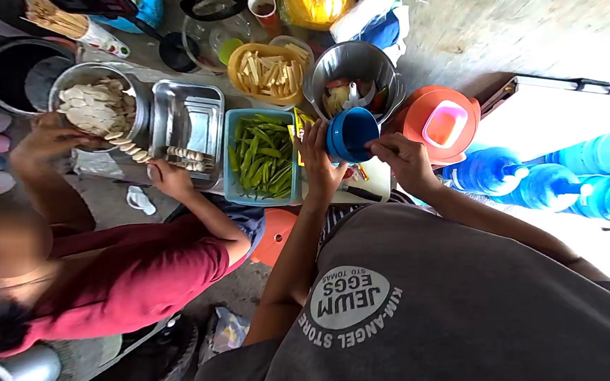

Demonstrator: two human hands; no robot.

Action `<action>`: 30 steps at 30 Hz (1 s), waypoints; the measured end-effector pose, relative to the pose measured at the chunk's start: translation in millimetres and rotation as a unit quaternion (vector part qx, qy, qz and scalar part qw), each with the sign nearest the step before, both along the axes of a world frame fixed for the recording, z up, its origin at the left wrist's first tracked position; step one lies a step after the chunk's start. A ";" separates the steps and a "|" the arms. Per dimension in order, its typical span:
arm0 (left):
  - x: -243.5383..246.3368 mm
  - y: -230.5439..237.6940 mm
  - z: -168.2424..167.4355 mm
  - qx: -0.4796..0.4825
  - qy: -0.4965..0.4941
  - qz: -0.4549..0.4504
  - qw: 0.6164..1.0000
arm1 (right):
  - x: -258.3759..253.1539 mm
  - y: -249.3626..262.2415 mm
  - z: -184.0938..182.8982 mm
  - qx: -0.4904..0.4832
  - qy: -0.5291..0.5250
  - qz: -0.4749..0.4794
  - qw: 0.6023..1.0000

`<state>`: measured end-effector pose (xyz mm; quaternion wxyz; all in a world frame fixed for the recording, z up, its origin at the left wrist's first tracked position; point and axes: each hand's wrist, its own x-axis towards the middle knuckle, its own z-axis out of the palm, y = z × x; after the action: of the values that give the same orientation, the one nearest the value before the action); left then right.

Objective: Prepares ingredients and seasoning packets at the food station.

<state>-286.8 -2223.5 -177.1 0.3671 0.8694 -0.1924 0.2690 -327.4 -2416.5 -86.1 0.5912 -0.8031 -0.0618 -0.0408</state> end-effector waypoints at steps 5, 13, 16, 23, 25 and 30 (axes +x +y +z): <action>1.6 6.0 -11.7 0.027 0.009 0.001 1.000 | 16.4 -1.7 -10.0 0.122 0.205 -0.074 0.968; 10.2 7.8 -20.4 -0.003 0.073 0.005 0.997 | 36.3 -11.1 -17.2 0.183 0.237 -0.124 0.946; 14.3 9.3 -23.5 -0.014 0.079 0.008 0.997 | 41.5 -14.9 -15.1 0.184 0.238 -0.137 0.944; 23.5 11.4 -30.2 -0.044 0.112 0.020 0.992 | 55.2 -22.6 -12.4 0.207 0.223 -0.153 0.940; 25.7 13.9 -32.9 -0.053 0.125 0.029 0.990 | 60.2 -27.4 -12.2 0.206 0.221 -0.158 0.940; 25.6 25.9 -36.3 -0.071 0.157 0.058 0.983 | 77.9 -48.6 -3.5 0.201 0.222 -0.184 0.936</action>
<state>-261.2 -2197.6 -213.4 0.4374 0.8822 -0.0623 0.1628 -249.5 -2465.1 -89.6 0.7213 -0.6532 0.2294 0.0195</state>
